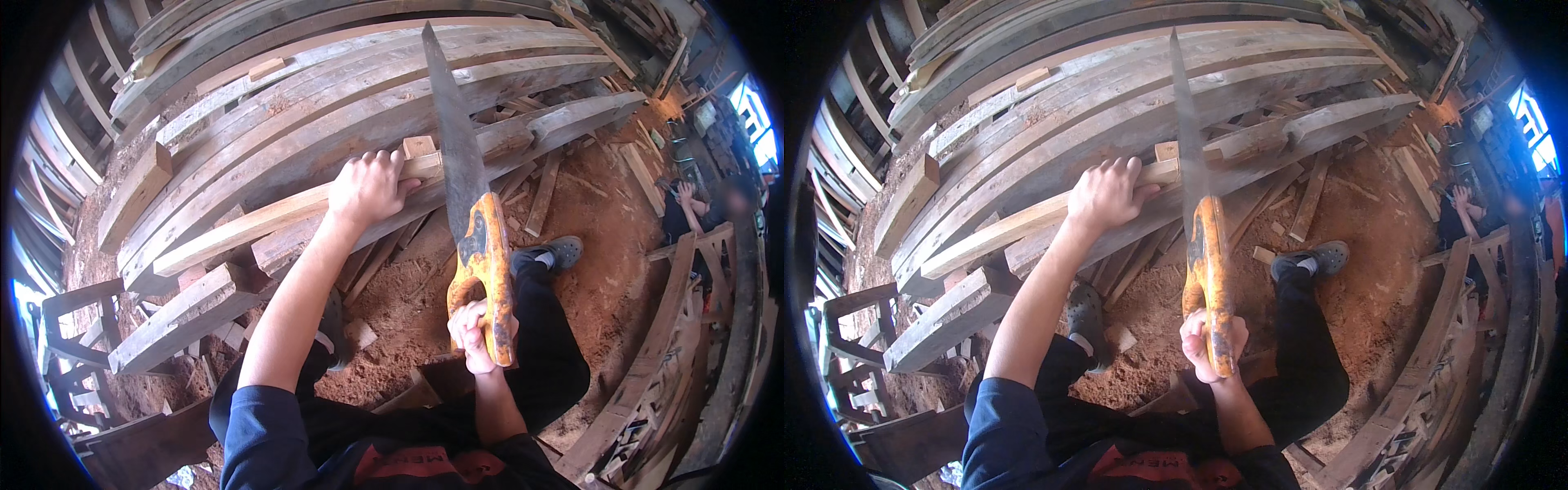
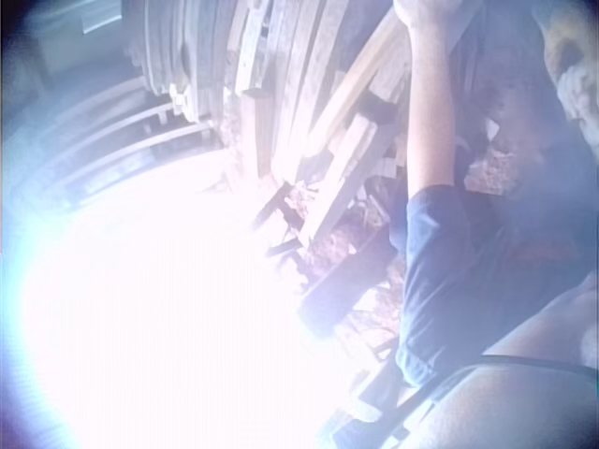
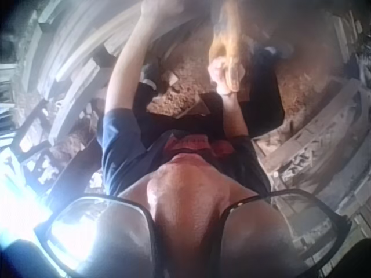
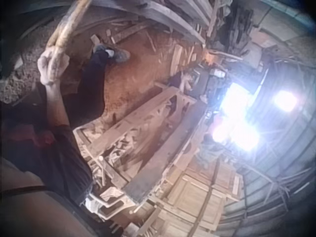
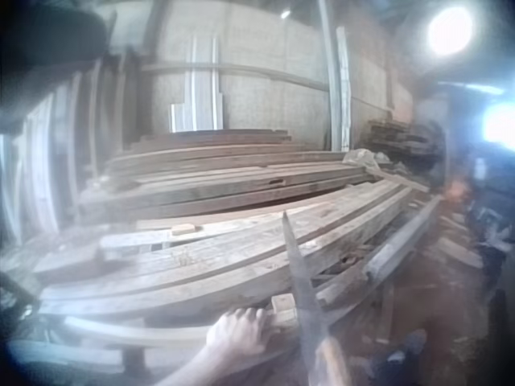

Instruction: The person uses a hand saw to cut a small wooden plank resting on a stack of lumber. They hold the plank with the left hand and saw with the right hand, producing sawdust as the cut progresses.

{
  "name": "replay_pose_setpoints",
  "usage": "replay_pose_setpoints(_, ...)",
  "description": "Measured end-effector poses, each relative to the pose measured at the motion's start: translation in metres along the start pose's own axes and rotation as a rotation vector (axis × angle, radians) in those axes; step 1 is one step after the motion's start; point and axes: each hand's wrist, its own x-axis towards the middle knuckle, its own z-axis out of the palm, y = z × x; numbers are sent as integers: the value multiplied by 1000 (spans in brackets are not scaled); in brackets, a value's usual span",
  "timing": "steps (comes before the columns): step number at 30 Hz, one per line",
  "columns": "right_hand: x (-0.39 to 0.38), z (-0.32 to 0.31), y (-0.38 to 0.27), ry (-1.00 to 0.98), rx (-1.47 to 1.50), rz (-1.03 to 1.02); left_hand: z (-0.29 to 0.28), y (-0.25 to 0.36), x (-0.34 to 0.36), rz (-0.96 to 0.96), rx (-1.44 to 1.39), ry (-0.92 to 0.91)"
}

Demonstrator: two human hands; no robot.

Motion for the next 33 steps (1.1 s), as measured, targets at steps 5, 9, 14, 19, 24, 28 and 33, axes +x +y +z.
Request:
replay_pose_setpoints(5, 3, 8, -4, 69, -82, 10, 2, 1, -1, 32, 55, 32)
replay_pose_setpoints(9, 1, 2, 1, 44, -107, -5, 3, 0, -1, 37, 46, 38)
replay_pose_setpoints(14, -1, -1, 3, 52, -38, 17, 2, 1, -1, 21, 49, 23)
replay_pose_setpoints(19, 2, 4, -3, 62, 62, 16, 0, 2, -1, 17, 42, 7)
replay_pose_setpoints(24, 9, 5, -5, 21, 136, -17, 1, 0, -1, 21, 19, 24)
replay_pose_setpoints(28, 10, 5, -7, 51, 180, -6, 1, 0, 0, 19, -15, 42)
replay_pose_setpoints(33, 14, 3, -12, 46, 234, 23, 1, 0, -1, 10, -16, 30)
